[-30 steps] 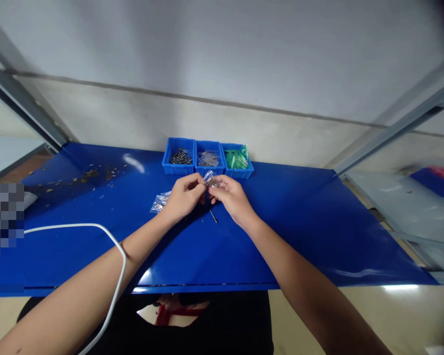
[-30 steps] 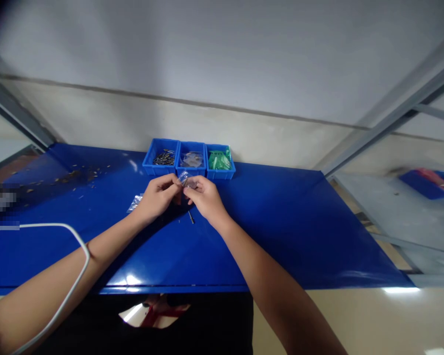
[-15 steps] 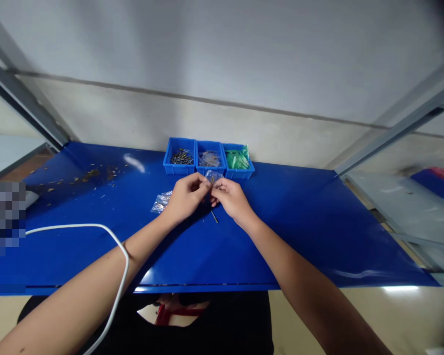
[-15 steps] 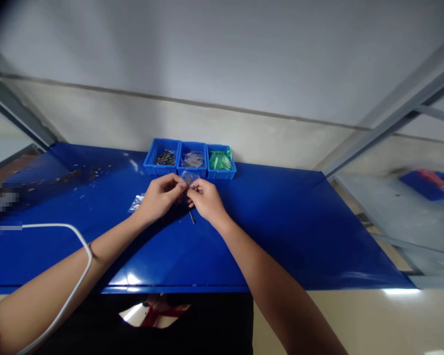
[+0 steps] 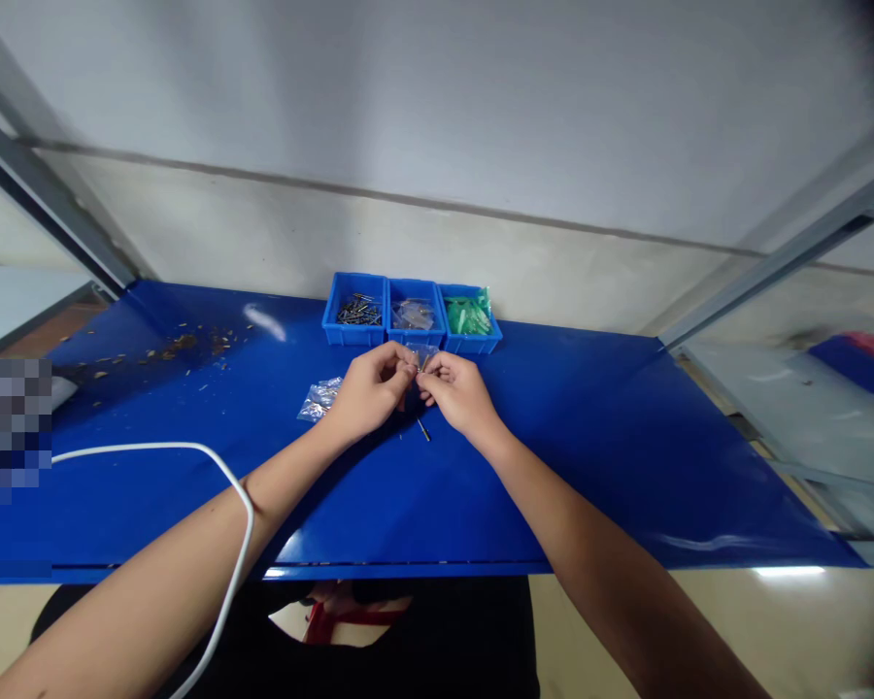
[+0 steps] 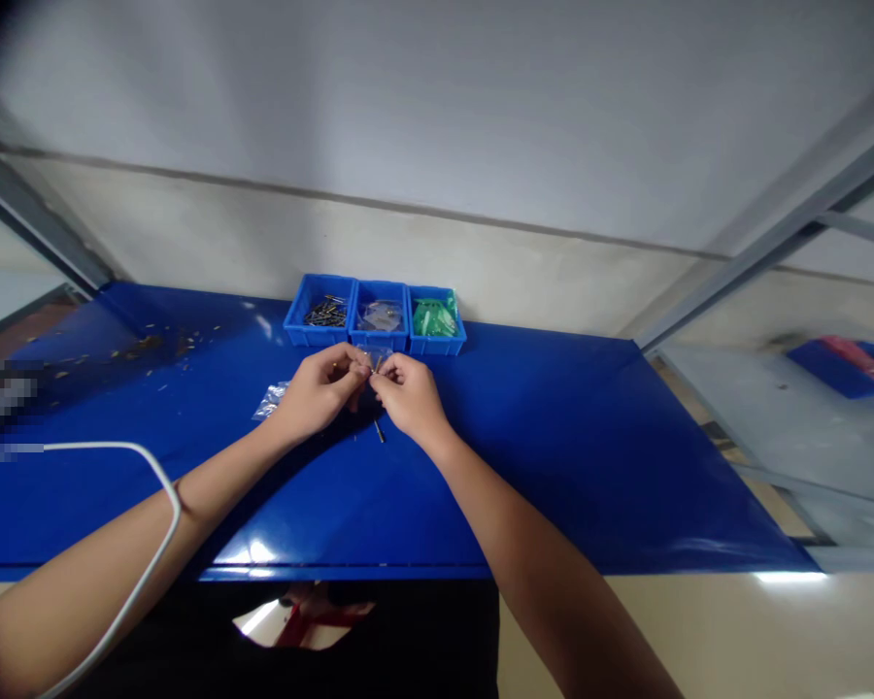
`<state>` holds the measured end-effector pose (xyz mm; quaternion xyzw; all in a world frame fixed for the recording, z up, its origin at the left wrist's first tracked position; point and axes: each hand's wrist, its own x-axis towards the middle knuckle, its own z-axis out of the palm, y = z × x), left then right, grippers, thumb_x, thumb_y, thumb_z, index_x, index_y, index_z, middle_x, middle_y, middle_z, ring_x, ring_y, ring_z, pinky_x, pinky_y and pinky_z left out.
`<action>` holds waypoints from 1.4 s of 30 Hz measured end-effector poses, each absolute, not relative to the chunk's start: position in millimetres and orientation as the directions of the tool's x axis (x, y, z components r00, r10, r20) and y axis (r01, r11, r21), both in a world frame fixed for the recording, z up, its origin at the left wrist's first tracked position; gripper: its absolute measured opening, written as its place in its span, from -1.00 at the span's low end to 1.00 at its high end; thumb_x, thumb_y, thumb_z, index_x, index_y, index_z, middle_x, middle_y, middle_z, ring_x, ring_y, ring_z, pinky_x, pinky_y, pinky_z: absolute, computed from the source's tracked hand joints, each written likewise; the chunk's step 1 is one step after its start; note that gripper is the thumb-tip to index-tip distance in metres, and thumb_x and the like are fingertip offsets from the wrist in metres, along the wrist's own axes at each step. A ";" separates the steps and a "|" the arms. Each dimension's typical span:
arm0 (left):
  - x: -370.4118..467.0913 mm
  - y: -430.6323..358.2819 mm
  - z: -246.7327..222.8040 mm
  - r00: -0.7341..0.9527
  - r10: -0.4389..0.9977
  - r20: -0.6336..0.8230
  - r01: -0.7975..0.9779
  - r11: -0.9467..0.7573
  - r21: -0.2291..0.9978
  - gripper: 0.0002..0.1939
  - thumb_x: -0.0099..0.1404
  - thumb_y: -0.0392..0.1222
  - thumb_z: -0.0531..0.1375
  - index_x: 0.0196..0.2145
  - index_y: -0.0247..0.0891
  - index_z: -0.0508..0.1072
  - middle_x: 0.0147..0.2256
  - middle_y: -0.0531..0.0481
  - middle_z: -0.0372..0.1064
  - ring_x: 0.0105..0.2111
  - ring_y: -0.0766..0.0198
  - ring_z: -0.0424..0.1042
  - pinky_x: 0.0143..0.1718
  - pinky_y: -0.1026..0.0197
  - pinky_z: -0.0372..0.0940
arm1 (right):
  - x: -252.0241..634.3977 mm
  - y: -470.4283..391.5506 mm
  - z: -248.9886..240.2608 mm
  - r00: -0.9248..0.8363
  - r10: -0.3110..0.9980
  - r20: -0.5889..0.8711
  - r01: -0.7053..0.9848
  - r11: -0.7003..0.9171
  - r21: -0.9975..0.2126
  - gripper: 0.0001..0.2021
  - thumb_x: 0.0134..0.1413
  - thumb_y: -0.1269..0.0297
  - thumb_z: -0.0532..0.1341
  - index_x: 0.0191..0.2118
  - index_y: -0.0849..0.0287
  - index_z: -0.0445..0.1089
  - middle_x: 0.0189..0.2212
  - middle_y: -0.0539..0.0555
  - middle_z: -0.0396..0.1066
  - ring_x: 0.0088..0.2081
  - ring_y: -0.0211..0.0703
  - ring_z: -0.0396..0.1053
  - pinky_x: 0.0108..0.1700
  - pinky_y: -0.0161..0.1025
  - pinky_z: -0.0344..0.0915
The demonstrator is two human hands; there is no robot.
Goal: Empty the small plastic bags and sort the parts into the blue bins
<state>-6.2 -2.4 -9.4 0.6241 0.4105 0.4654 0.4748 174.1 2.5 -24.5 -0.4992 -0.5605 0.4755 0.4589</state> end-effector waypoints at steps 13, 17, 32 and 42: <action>-7.0 -2.1 -5.2 0.173 0.974 0.144 0.012 -0.149 0.989 -0.77 0.36 -0.09 0.45 -0.15 -0.17 0.52 -0.57 0.16 0.43 -0.67 0.30 0.36 -0.58 0.24 0.26 | 175.6 -1.2 -17.5 -0.065 0.994 0.093 0.040 0.096 -0.995 -0.78 0.04 0.05 0.40 -0.43 0.03 0.45 -0.56 -0.07 0.46 -0.48 -0.16 0.48 -0.37 -0.23 0.43; -9.5 -0.5 -4.1 0.125 0.982 0.142 0.070 -0.152 0.986 -0.78 0.40 0.00 0.45 -0.16 -0.17 0.63 -0.67 0.18 0.31 -0.69 0.29 0.28 -0.61 0.25 0.15 | 178.0 -0.6 -17.9 -0.079 0.989 0.127 0.094 0.134 -0.987 -0.82 0.08 0.11 0.37 -0.43 0.03 0.45 -0.60 -0.07 0.44 -0.51 -0.16 0.48 -0.39 -0.25 0.40; -9.1 -2.1 -1.2 0.150 0.981 0.123 -0.055 -0.116 0.992 -0.82 0.36 -0.05 0.46 -0.27 -0.20 0.65 -0.44 -0.03 0.62 -0.48 0.13 0.63 -0.32 0.05 0.56 | 180.3 1.9 -9.0 -0.014 1.000 -0.005 -0.211 -0.008 -0.977 -0.84 0.11 0.16 0.45 -0.21 0.07 0.66 -0.28 0.11 0.70 -0.19 0.01 0.68 -0.21 -0.14 0.63; -12.8 13.5 -9.7 0.083 0.985 0.153 -0.080 -0.147 0.986 -0.55 0.34 0.04 0.59 0.04 -0.27 0.72 -0.12 -0.23 0.80 -0.06 -0.11 0.80 0.19 -0.20 0.65 | 179.2 4.8 -13.8 0.019 1.000 0.002 -0.103 0.004 -0.995 -0.86 0.05 0.23 0.36 -0.25 0.09 0.63 -0.38 0.02 0.59 -0.32 -0.10 0.62 -0.39 -0.28 0.47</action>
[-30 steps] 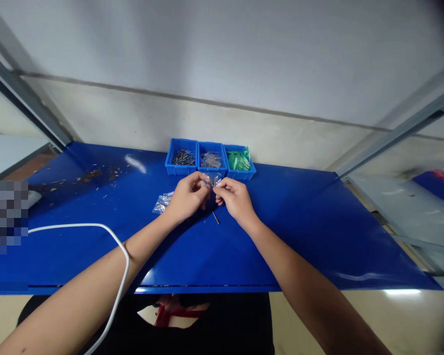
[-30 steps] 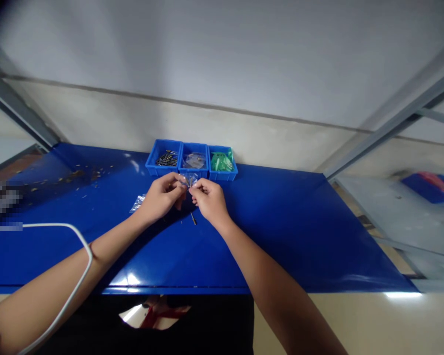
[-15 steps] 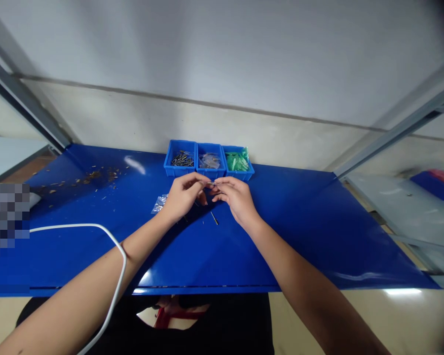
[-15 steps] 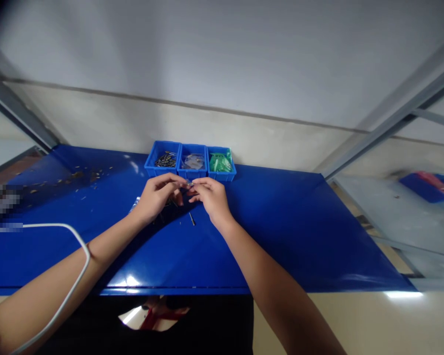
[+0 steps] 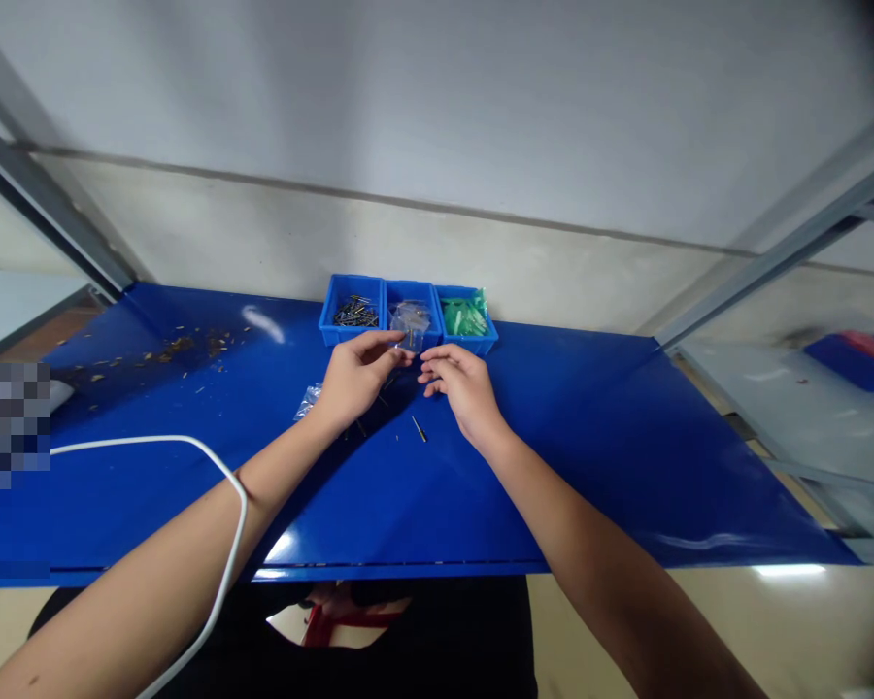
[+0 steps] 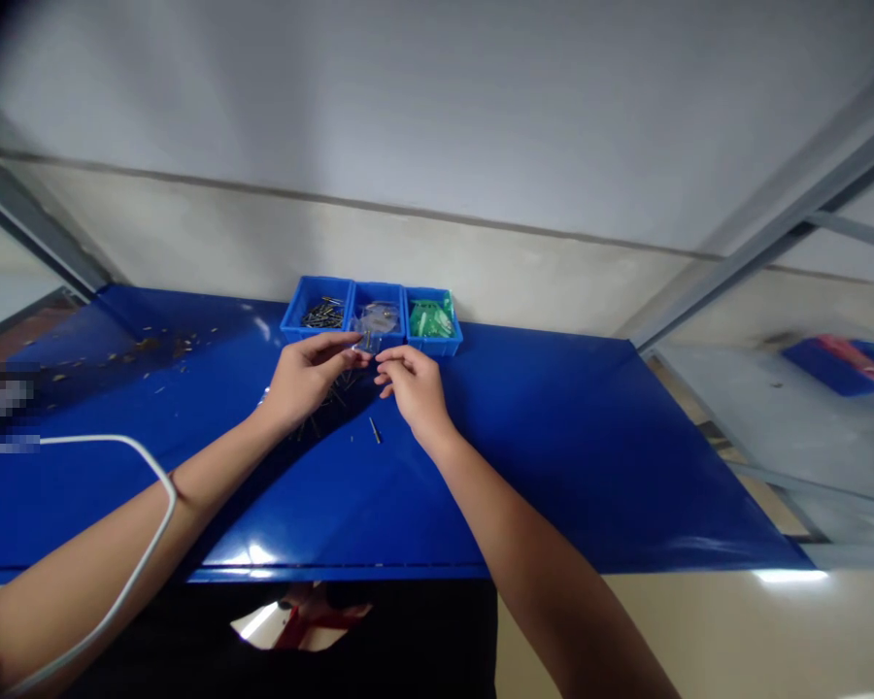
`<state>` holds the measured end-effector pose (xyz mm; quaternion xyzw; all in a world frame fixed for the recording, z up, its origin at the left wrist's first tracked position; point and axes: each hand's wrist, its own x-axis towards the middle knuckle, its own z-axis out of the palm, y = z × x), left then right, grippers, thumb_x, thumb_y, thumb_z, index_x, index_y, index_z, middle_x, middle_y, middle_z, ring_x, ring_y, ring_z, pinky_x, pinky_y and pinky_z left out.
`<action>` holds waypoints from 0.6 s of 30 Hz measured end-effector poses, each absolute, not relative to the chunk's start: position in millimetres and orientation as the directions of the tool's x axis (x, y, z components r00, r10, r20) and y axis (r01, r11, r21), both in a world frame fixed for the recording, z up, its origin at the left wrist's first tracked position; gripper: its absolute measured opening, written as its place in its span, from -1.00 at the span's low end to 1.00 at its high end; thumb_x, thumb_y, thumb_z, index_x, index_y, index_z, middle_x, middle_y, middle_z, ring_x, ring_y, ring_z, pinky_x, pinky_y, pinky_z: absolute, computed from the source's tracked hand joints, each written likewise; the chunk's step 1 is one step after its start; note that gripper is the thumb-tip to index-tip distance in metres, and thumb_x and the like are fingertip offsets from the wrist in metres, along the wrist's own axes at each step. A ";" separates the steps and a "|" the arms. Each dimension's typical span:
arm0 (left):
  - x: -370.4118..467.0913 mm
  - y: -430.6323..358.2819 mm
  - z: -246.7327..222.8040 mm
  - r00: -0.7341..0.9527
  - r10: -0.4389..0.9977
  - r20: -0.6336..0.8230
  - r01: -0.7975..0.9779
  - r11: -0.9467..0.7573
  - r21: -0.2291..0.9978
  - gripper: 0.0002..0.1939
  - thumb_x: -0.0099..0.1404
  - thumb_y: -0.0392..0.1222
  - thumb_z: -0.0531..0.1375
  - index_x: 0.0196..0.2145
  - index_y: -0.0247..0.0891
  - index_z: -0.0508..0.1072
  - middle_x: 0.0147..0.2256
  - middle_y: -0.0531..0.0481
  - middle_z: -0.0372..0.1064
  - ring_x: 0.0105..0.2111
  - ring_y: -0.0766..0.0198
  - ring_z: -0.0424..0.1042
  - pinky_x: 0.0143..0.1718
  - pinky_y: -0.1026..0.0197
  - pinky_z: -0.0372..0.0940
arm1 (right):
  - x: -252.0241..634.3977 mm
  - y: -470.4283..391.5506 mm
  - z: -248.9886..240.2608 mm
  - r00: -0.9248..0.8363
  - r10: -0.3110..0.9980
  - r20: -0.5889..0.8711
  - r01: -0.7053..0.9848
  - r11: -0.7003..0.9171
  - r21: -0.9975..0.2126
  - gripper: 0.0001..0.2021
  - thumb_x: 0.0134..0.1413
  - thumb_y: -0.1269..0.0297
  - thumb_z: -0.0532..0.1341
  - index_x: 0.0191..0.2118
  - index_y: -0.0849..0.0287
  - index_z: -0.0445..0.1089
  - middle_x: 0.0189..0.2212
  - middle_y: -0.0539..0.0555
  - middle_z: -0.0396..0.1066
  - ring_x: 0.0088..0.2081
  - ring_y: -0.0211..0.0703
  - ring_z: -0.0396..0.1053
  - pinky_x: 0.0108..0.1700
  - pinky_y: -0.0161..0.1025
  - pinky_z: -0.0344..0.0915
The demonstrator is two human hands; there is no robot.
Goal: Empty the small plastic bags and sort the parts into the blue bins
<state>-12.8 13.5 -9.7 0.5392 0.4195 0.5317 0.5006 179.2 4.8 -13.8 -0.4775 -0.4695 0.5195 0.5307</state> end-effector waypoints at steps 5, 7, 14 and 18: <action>-14.5 41.4 5.1 0.101 0.971 0.216 -0.001 -0.217 0.976 -0.47 0.36 0.04 0.54 0.18 -0.28 0.73 -0.03 -0.25 0.80 0.07 -0.15 0.78 0.27 -0.19 0.59 | 175.4 3.6 -20.6 -0.053 0.999 0.006 0.019 0.007 -1.000 -0.88 0.08 0.30 0.28 -0.28 0.06 0.59 -0.48 -0.05 0.52 -0.43 -0.15 0.56 -0.41 -0.29 0.42; -13.2 58.9 10.3 0.132 0.966 0.223 0.056 -0.232 0.971 -0.44 0.42 -0.05 0.47 0.29 -0.32 0.68 -0.01 -0.26 0.79 0.06 -0.10 0.77 0.26 -0.17 0.57 | 174.5 2.2 -23.2 -0.073 0.997 0.030 0.046 0.033 -0.998 -0.87 0.10 0.30 0.27 -0.28 0.06 0.60 -0.48 -0.06 0.52 -0.44 -0.16 0.55 -0.38 -0.28 0.43; -24.6 76.6 20.9 0.188 0.858 0.478 0.591 -0.488 0.643 -0.56 0.40 -0.34 0.26 0.16 -0.31 0.75 0.01 -0.25 0.63 -0.03 -0.03 0.61 0.21 -0.14 0.53 | 179.9 -1.7 -22.7 -0.134 0.987 0.091 0.265 0.125 -0.956 -0.87 0.23 0.29 0.27 -0.25 -0.01 0.60 -0.52 -0.09 0.45 -0.45 -0.09 0.45 -0.33 -0.20 0.37; -54.8 39.6 13.3 0.213 0.852 0.479 0.680 -0.481 0.553 -0.72 0.53 -0.15 0.22 -0.02 -0.14 0.75 -0.03 -0.20 0.64 -0.09 -0.09 0.62 0.15 -0.19 0.58 | 180.8 -4.5 -14.3 -0.173 0.978 0.115 0.420 0.179 -0.890 -0.87 0.27 0.34 0.26 -0.29 0.00 0.54 -0.53 -0.08 0.44 -0.43 -0.08 0.42 -0.28 -0.17 0.27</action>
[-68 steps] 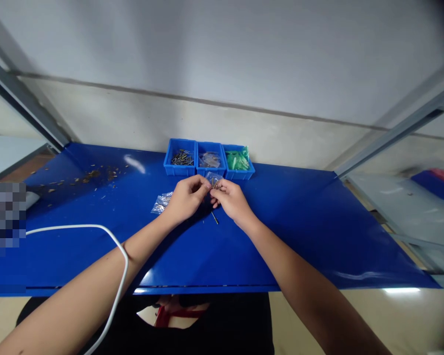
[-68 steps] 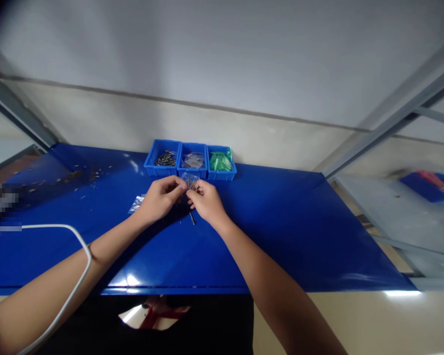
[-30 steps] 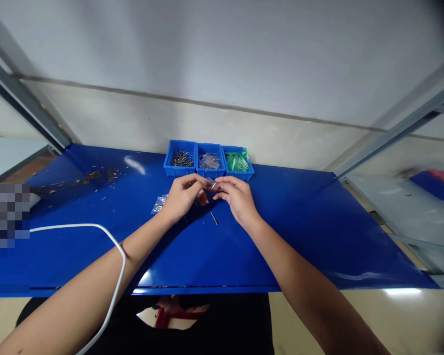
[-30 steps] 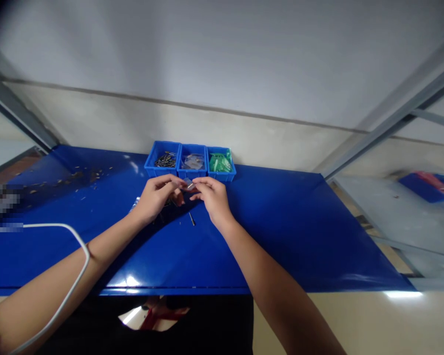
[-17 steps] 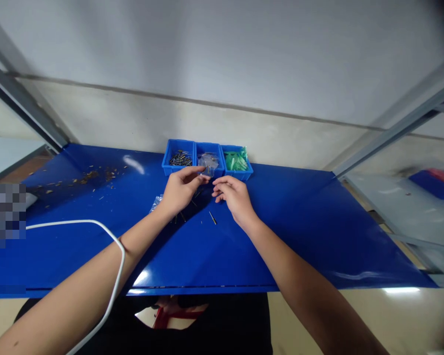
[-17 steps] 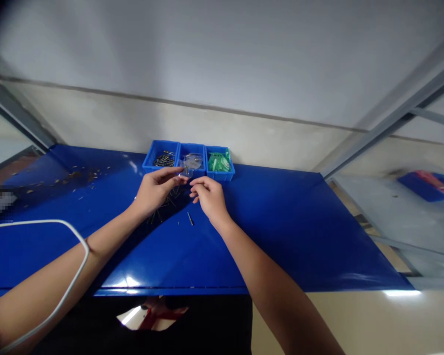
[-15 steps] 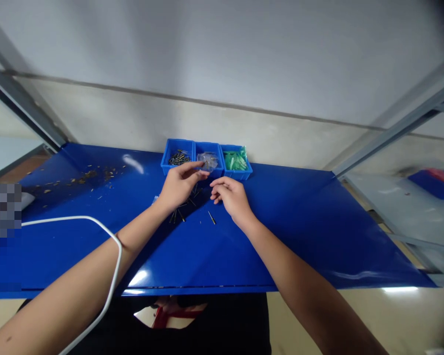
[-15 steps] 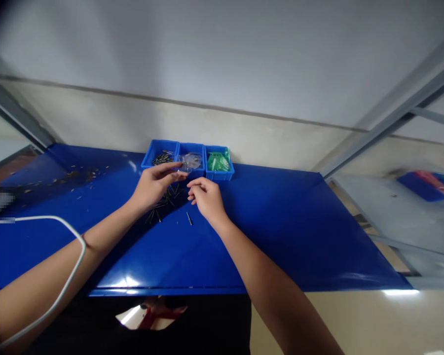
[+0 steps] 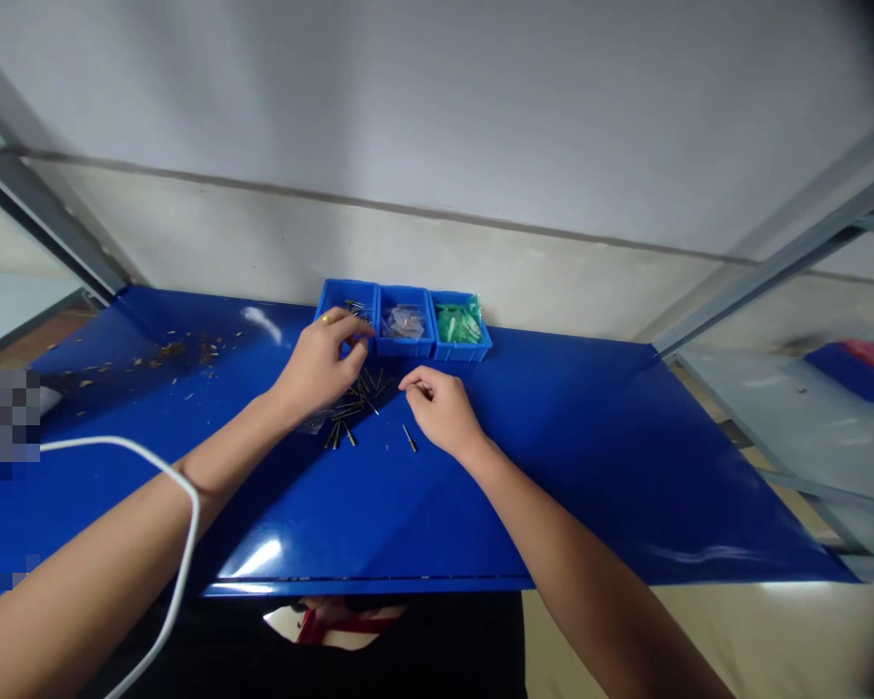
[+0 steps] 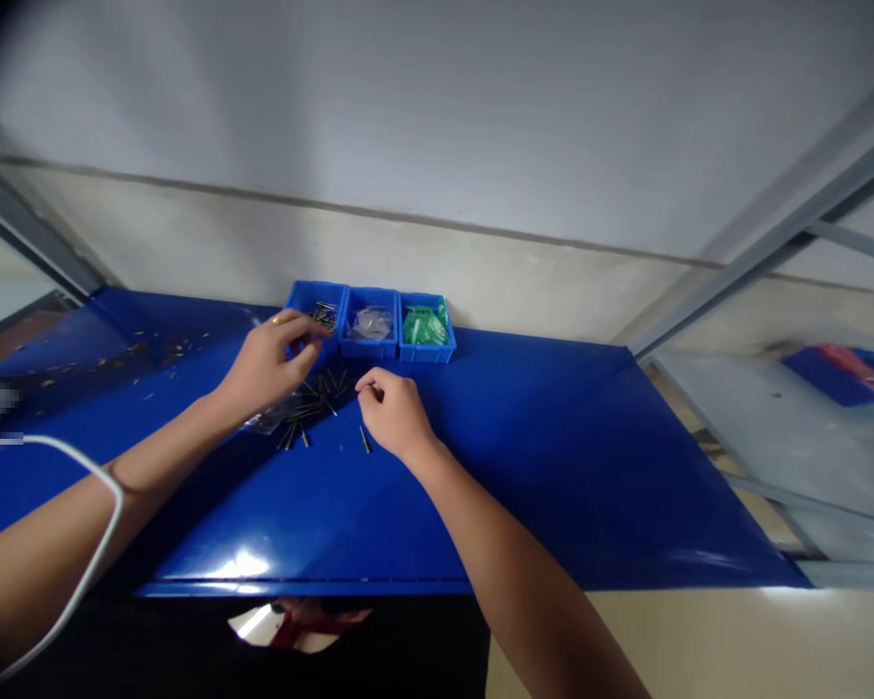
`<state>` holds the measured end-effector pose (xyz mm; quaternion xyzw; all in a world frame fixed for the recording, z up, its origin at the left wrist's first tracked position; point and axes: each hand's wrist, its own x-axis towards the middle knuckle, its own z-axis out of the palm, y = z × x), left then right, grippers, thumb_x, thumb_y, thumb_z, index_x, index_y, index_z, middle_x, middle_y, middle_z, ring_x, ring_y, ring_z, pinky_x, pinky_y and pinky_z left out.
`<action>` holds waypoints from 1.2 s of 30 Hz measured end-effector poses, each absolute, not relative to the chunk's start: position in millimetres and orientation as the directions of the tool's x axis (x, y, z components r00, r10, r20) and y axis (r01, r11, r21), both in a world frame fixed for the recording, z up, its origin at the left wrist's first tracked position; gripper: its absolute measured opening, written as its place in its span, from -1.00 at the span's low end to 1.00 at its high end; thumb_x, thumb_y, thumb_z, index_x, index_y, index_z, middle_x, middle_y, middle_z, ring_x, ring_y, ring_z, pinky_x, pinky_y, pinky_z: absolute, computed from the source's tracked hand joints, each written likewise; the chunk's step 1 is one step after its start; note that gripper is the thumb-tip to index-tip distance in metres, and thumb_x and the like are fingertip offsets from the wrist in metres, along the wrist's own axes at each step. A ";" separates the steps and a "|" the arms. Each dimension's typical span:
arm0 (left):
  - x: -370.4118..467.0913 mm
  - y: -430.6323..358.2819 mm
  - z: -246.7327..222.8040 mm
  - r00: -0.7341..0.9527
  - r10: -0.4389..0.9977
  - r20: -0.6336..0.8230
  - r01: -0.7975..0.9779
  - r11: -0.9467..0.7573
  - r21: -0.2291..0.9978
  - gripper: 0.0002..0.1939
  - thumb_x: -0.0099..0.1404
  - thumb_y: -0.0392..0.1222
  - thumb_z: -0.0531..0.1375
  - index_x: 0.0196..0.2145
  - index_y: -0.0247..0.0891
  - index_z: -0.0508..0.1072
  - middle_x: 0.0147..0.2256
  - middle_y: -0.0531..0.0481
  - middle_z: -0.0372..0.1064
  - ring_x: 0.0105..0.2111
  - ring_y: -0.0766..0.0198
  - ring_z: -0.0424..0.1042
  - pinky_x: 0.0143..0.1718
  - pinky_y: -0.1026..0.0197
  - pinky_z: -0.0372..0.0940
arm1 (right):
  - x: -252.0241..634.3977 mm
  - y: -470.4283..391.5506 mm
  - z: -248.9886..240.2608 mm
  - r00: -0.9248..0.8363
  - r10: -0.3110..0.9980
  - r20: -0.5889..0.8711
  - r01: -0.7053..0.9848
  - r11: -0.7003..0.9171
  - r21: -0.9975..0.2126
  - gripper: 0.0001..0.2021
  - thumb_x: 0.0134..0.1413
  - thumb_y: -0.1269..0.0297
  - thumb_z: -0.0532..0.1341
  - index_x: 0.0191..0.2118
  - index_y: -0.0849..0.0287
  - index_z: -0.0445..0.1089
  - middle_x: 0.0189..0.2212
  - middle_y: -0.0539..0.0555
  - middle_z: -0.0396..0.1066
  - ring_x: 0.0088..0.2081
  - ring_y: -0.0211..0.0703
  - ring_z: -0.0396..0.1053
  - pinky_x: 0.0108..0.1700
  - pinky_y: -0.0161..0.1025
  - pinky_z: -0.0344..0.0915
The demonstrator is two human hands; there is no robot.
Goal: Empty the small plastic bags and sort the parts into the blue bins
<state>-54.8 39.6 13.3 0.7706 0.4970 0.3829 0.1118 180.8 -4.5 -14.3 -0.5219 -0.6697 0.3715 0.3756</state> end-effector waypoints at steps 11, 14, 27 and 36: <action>-124.0 -40.4 -33.6 0.442 0.859 0.258 0.770 -0.511 0.382 -0.36 0.62 0.19 0.23 0.48 -0.18 0.50 0.42 -0.42 0.49 0.35 -0.43 0.48 0.43 -0.54 0.41 | 185.2 -21.2 26.0 -0.321 0.924 -0.207 0.874 0.205 -0.442 -0.57 0.19 0.04 0.57 -0.44 -0.01 0.33 -0.38 0.14 0.62 -0.32 0.11 0.51 -0.31 -0.09 0.11; -122.1 -36.0 -34.1 0.435 0.861 0.265 0.777 -0.507 0.373 -0.47 0.64 0.09 0.18 0.38 -0.20 0.58 0.28 -0.39 0.56 0.17 -0.34 0.52 0.30 -0.46 0.49 | 184.0 -23.6 25.6 -0.366 0.901 -0.232 0.875 0.249 -0.414 -0.60 0.25 0.22 0.50 -0.48 0.00 0.29 -0.42 0.12 0.59 -0.38 0.06 0.47 -0.31 -0.08 0.08; -89.8 -9.5 -43.7 0.388 0.862 0.327 0.762 -0.500 0.412 -0.64 0.64 0.02 0.22 0.21 -0.19 0.61 0.06 -0.31 0.55 0.09 -0.24 0.53 0.21 -0.32 0.54 | 173.1 -20.4 9.4 -0.305 0.944 -0.128 0.871 0.222 -0.438 -0.72 0.43 0.38 0.37 -0.37 0.02 0.42 -0.38 0.13 0.58 -0.30 0.07 0.51 -0.28 -0.10 0.06; -62.3 16.8 -37.8 0.357 0.894 0.269 0.665 -0.446 0.599 -0.69 0.47 -0.12 0.27 0.11 -0.18 0.59 -0.10 -0.20 0.67 -0.06 -0.13 0.63 0.04 -0.15 0.54 | 172.8 -10.7 1.6 -0.231 0.968 -0.100 0.876 0.162 -0.454 -0.73 0.51 0.38 0.37 -0.32 0.06 0.49 -0.36 0.09 0.62 -0.28 -0.01 0.51 -0.27 -0.15 0.00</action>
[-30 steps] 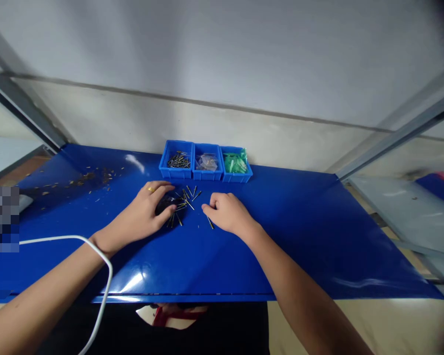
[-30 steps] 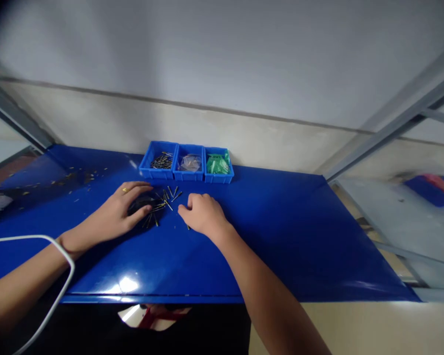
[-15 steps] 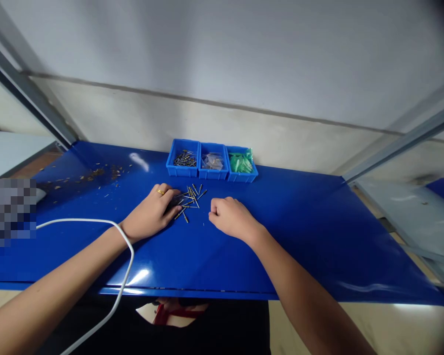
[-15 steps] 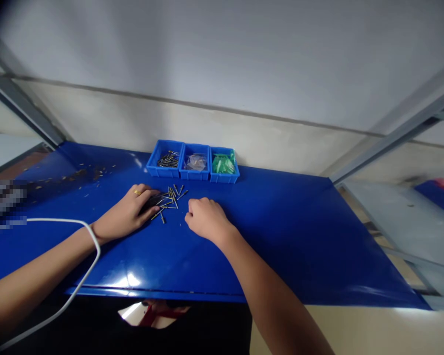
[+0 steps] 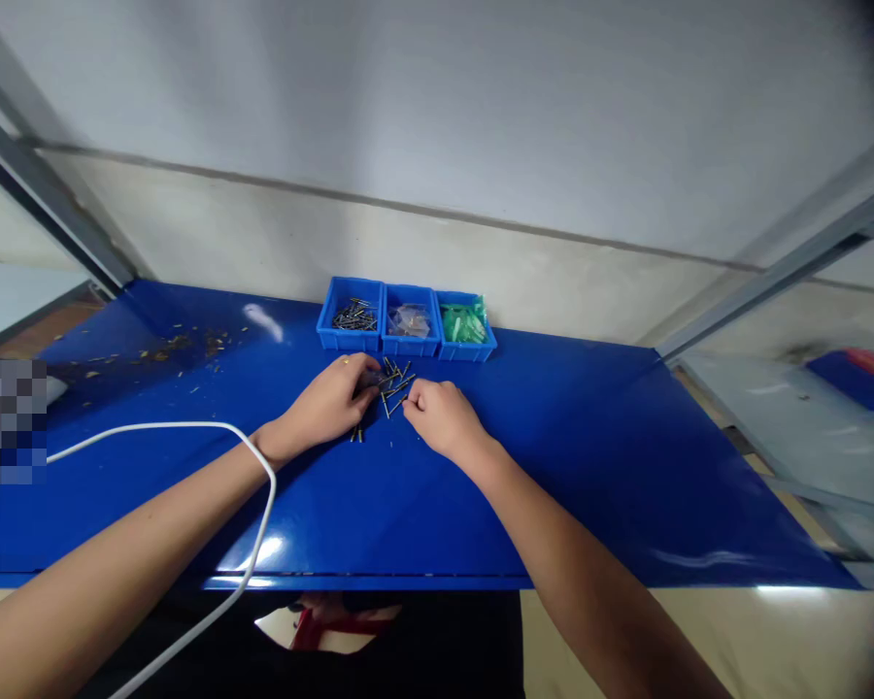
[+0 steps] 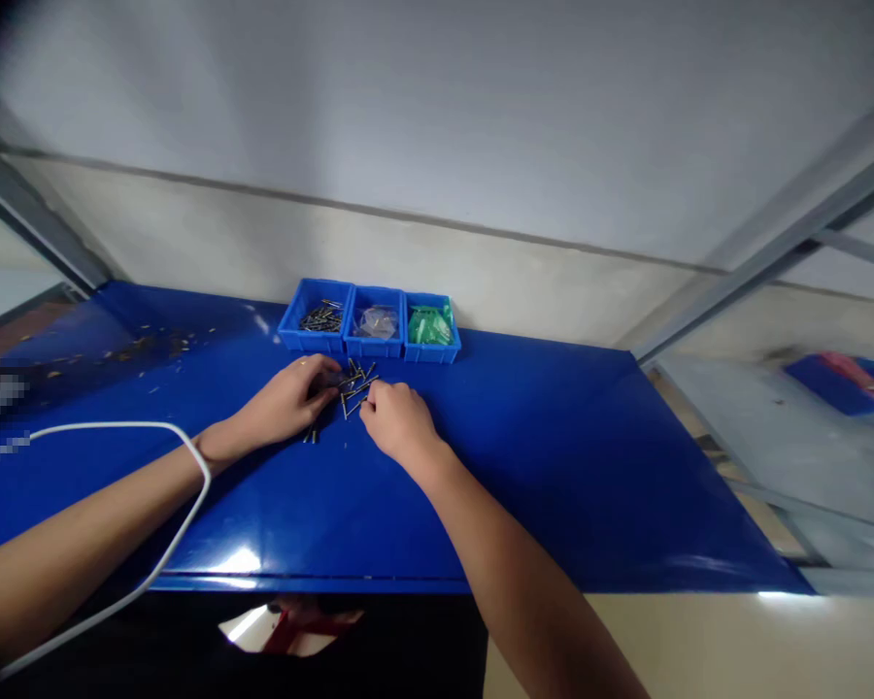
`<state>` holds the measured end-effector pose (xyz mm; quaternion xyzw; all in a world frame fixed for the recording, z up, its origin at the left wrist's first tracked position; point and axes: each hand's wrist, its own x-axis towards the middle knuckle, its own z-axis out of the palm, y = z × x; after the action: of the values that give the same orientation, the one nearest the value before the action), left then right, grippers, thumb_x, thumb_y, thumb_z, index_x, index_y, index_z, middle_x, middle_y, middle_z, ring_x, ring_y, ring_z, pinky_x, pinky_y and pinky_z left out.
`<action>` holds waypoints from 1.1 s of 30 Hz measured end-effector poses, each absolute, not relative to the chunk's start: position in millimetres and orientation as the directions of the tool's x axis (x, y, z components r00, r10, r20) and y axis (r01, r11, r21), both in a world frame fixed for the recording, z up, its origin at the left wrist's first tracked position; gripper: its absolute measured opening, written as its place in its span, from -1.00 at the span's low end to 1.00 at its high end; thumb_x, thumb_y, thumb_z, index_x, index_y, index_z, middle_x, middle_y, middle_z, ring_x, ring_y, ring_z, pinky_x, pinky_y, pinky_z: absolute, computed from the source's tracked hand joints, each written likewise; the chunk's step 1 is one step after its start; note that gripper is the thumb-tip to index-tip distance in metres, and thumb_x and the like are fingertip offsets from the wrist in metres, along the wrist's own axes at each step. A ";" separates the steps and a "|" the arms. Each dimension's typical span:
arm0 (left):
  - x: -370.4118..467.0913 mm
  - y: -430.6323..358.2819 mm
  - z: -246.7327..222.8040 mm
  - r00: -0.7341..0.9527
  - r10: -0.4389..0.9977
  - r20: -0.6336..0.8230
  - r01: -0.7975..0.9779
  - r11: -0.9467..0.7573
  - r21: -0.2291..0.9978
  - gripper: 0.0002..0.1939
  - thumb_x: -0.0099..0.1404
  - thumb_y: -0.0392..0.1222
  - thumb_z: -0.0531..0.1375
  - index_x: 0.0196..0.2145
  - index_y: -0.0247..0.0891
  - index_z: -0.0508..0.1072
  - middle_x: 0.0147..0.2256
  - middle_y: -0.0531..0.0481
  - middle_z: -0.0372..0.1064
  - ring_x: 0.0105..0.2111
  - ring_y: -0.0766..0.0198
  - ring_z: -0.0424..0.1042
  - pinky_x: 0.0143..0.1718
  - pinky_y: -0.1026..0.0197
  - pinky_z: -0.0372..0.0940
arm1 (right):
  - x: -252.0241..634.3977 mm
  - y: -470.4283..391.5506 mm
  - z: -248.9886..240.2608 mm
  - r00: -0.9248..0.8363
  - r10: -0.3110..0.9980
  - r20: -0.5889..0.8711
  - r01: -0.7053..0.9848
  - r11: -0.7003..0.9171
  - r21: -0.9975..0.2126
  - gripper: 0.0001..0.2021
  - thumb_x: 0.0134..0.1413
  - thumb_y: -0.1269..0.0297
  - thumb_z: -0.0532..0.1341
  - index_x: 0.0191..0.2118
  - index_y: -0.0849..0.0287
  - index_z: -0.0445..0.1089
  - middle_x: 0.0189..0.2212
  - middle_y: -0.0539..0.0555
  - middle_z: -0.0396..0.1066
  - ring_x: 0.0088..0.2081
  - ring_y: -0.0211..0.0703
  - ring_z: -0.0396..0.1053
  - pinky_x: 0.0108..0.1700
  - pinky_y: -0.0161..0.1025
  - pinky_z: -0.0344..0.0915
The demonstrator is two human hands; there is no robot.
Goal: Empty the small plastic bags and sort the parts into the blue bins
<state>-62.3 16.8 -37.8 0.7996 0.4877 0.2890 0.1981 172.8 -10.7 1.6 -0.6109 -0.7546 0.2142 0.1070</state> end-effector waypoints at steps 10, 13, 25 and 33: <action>-54.3 41.4 -1.6 0.307 0.943 0.127 0.528 -0.280 0.802 -0.86 0.38 -0.19 0.32 -0.15 -0.23 0.67 -0.27 -0.05 0.68 -0.30 0.13 0.57 -0.19 0.11 0.41 | 173.3 -9.6 2.2 -0.246 0.963 -0.111 0.881 0.175 -0.439 -0.82 0.54 0.33 0.33 -0.23 0.07 0.58 -0.31 0.08 0.66 -0.26 -0.04 0.52 -0.27 -0.17 0.03; -47.6 43.5 2.0 0.224 0.945 0.238 0.439 -0.316 0.841 -0.83 0.38 -0.07 0.40 -0.18 -0.21 0.67 -0.28 -0.05 0.68 -0.30 0.13 0.57 -0.21 0.11 0.42 | 173.7 -9.1 0.1 -0.234 0.969 -0.082 0.836 0.157 -0.525 -0.75 0.52 0.34 0.33 -0.31 0.06 0.47 -0.41 0.03 0.57 -0.34 -0.08 0.42 -0.28 -0.17 0.02; -19.4 14.1 -20.0 0.082 0.969 0.235 0.024 -0.238 0.971 -0.69 0.36 0.01 0.54 -0.21 -0.16 0.54 -0.39 -0.01 0.59 -0.37 0.11 0.61 -0.25 0.06 0.48 | 174.7 1.3 -27.9 -0.111 0.985 0.129 0.224 0.151 -0.963 -0.82 0.29 0.10 0.37 -0.30 0.05 0.50 -0.50 -0.10 0.47 -0.44 -0.16 0.38 -0.32 -0.24 0.23; -10.4 8.1 -22.1 0.190 0.966 0.178 -0.170 -0.146 0.974 -0.44 0.20 -0.20 0.61 0.07 -0.14 0.50 -0.28 0.06 0.63 -0.35 0.14 0.68 -0.21 0.07 0.61 | 175.9 5.8 -25.5 -0.039 0.999 -0.008 0.112 -0.003 -0.994 -0.72 0.26 0.05 0.37 -0.40 0.06 0.43 -0.56 -0.07 0.43 -0.55 -0.24 0.30 -0.47 -0.29 0.19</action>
<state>-10.4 8.1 -22.1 0.5476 0.3631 0.5228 0.5431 175.9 5.8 -25.5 -0.5185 -0.5357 0.4824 0.4598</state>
